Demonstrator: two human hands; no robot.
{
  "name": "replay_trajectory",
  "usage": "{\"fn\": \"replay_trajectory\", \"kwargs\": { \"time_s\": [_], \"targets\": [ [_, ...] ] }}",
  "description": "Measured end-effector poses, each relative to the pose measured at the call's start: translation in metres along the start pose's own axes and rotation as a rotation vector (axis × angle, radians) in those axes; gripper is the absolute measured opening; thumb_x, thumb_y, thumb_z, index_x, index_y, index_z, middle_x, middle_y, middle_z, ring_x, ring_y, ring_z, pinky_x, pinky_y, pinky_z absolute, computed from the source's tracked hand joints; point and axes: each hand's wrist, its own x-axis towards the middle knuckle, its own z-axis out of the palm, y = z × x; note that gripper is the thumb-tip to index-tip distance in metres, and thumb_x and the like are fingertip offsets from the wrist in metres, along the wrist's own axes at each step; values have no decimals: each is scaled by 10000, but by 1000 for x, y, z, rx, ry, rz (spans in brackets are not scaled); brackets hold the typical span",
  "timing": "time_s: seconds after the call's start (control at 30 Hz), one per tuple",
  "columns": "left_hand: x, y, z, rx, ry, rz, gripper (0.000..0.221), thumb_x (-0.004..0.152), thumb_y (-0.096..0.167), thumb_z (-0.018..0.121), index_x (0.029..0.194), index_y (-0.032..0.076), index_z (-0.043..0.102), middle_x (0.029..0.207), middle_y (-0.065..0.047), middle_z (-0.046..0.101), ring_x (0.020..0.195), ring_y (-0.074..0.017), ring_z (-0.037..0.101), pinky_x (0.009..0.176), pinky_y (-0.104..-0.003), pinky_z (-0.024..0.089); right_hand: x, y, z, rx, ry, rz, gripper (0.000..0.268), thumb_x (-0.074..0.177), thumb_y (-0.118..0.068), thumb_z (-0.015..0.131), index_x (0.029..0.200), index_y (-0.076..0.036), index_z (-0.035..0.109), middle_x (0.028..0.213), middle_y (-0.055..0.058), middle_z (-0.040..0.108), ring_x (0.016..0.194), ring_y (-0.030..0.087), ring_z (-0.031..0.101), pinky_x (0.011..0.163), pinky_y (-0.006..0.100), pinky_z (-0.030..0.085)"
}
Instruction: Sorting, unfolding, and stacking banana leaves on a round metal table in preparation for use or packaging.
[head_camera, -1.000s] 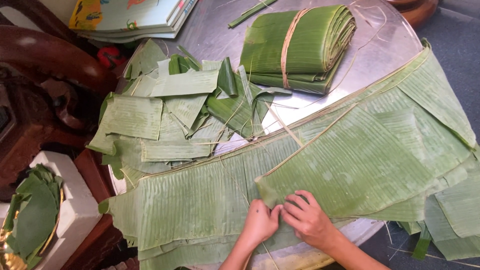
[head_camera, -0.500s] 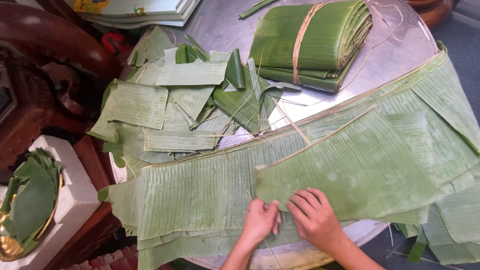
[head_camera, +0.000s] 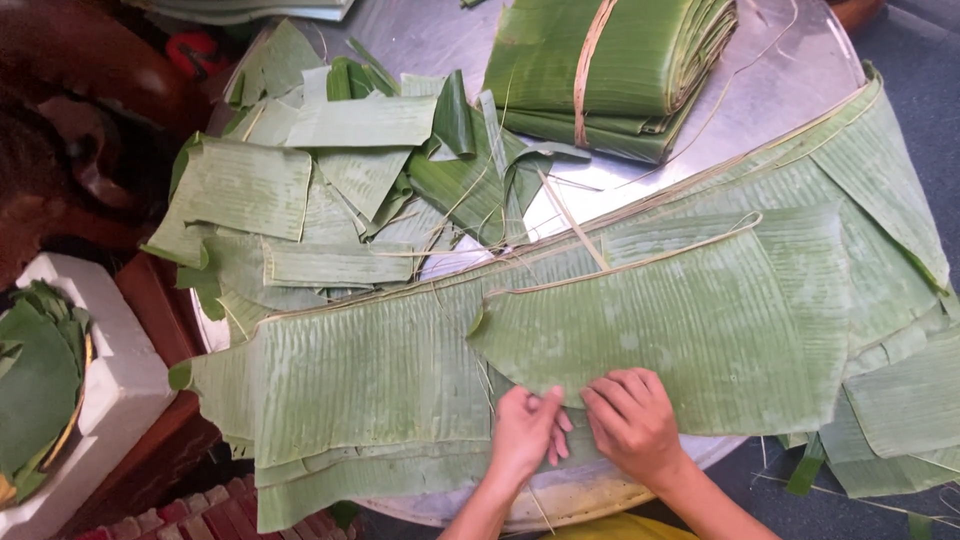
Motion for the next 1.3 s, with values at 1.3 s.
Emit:
{"fn": "replay_trajectory", "kwargs": {
  "time_s": [1.3],
  "targets": [
    [3,-19,3,-90,-188,-13,508,1076,166,545,620,-40,631,470,-187,598,319,-209,502,307,-260,371,5,2,-4,46,-7,-120,151,987,-100,551,951,-14,670,935,89,646,787,280,583,722,453,455]
  ]
}}
